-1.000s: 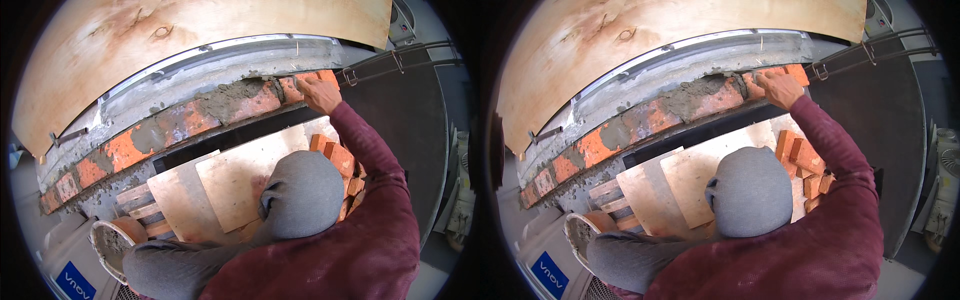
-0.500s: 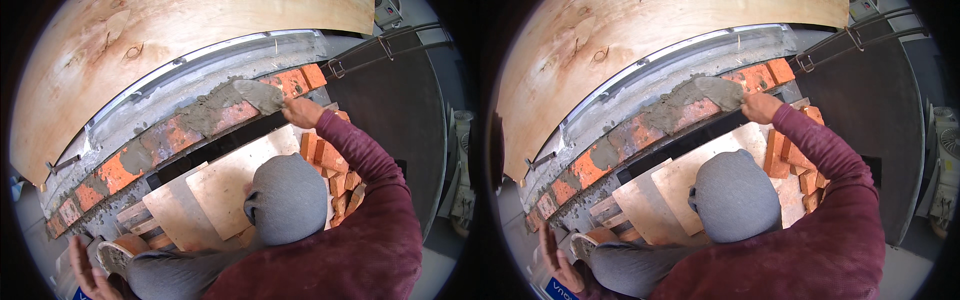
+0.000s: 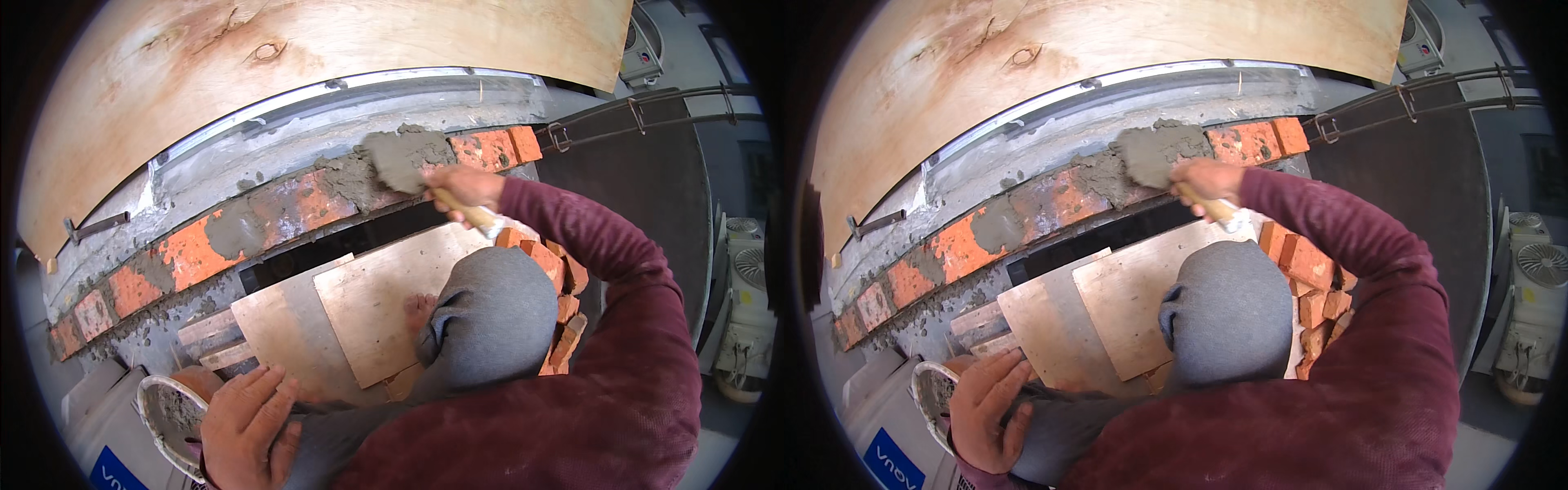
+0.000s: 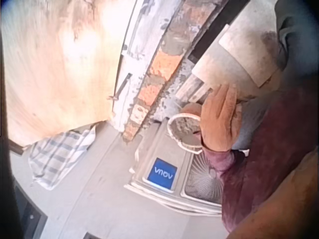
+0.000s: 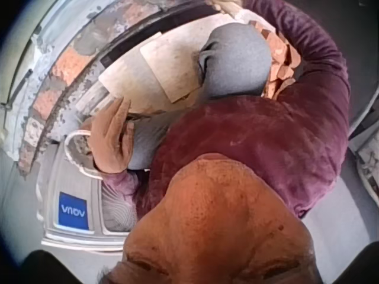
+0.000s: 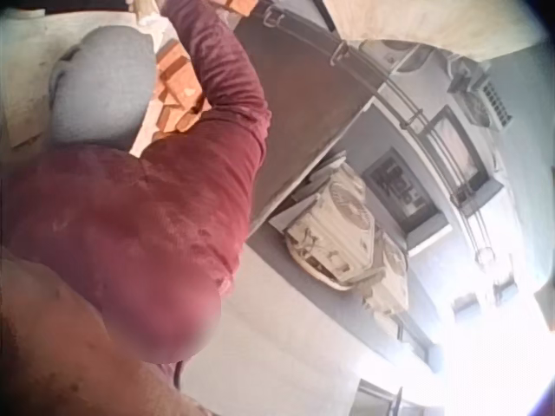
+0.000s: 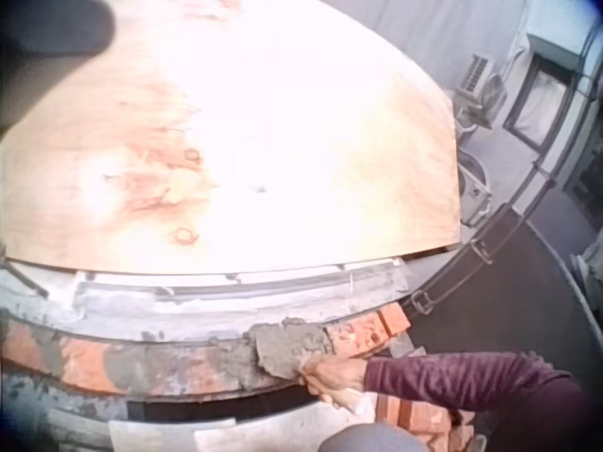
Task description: The person applies mortar to a row of bricks using a trowel and places additional bricks on top to build a wall.
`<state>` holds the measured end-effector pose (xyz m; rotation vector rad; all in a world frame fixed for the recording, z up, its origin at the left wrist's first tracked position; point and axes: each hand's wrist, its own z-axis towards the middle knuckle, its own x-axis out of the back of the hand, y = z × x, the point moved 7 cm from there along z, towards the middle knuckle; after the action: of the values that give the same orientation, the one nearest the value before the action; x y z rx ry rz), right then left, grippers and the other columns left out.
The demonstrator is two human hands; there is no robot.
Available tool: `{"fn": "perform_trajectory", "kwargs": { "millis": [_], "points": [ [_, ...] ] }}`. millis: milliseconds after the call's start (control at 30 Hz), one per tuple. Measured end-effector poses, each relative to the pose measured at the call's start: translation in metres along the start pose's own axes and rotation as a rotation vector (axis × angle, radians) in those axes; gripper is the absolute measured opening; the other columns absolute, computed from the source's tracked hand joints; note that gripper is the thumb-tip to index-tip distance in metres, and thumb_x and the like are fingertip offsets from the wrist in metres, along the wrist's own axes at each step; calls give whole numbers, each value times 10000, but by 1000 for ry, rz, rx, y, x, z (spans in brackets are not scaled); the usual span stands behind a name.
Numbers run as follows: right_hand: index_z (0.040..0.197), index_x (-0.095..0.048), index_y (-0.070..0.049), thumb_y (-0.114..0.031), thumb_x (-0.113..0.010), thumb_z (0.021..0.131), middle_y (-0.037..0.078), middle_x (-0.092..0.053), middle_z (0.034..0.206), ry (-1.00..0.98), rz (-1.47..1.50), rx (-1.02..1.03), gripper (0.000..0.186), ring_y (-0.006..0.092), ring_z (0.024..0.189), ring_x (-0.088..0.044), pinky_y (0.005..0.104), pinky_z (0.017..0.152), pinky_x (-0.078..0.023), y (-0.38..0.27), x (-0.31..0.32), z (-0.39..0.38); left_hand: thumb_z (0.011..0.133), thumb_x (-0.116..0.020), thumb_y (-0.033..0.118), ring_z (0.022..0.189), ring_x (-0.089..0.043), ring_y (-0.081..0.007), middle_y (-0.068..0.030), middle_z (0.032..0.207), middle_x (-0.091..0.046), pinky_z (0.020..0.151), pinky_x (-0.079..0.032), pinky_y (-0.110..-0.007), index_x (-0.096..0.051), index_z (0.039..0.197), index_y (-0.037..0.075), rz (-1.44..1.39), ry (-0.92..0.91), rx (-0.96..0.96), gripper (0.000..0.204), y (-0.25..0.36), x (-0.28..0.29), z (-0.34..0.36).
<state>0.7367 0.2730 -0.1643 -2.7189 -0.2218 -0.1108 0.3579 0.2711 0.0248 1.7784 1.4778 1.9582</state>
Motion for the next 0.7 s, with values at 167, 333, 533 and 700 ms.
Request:
{"fn": "perform_trajectory", "kwargs": {
  "millis": [167,333,533,700],
  "points": [
    [987,-494,-39,-282,-404,1023,54,-545,724,-122,-197,131,262,172,446,-551,324,375,-513,-48,-74,11,700,-676,94,1115,-603,-417,-207,1189,-644,959,-462,-478,-660,1170,5,-10,8,-41,479,0,0,-4],
    [1089,-574,47,-286,-412,993,286,-635,961,173,-995,513,383,396,1025,-623,500,920,-473,-39,-39,9,694,-673,78,1102,-612,-409,-197,1182,-649,946,-470,-472,-666,1160,4,-89,59,-26,472,-8,5,-16],
    [1043,-618,-3,-188,-506,928,220,-692,857,653,-1453,188,245,366,783,-690,457,709,-548,1,108,-78,695,-671,75,1073,-621,-405,-195,1160,-654,933,-479,-467,-669,1116,2,-50,72,-33,428,-9,9,-27],
    [908,-675,-29,-109,-589,836,182,-707,817,841,-1772,285,139,334,776,-712,434,677,-565,-47,97,-69,704,-674,76,1053,-628,-384,-174,1115,-661,897,-490,-469,-669,1091,15,-17,98,-45,392,-10,7,-29]
  ]
}}
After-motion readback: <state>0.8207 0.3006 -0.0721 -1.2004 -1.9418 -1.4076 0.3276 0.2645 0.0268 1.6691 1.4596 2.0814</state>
